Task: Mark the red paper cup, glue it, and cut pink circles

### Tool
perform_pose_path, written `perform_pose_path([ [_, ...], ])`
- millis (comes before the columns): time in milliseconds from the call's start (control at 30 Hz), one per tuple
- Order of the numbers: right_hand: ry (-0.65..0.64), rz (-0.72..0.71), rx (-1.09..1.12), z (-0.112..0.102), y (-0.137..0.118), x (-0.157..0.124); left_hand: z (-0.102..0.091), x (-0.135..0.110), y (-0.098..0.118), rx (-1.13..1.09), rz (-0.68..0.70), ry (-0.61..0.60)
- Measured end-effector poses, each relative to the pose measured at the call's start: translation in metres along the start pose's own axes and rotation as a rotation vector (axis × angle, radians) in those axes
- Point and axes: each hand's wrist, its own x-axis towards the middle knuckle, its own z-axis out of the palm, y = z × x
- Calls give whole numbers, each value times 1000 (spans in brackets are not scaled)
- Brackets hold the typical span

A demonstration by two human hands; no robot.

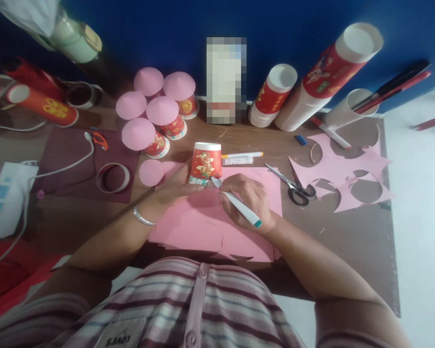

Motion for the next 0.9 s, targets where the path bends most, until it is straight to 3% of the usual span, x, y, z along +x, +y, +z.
perform_pose_path([
  [900,1,-41,-4,0,-1,2,1,-1,1,17,-14,120],
])
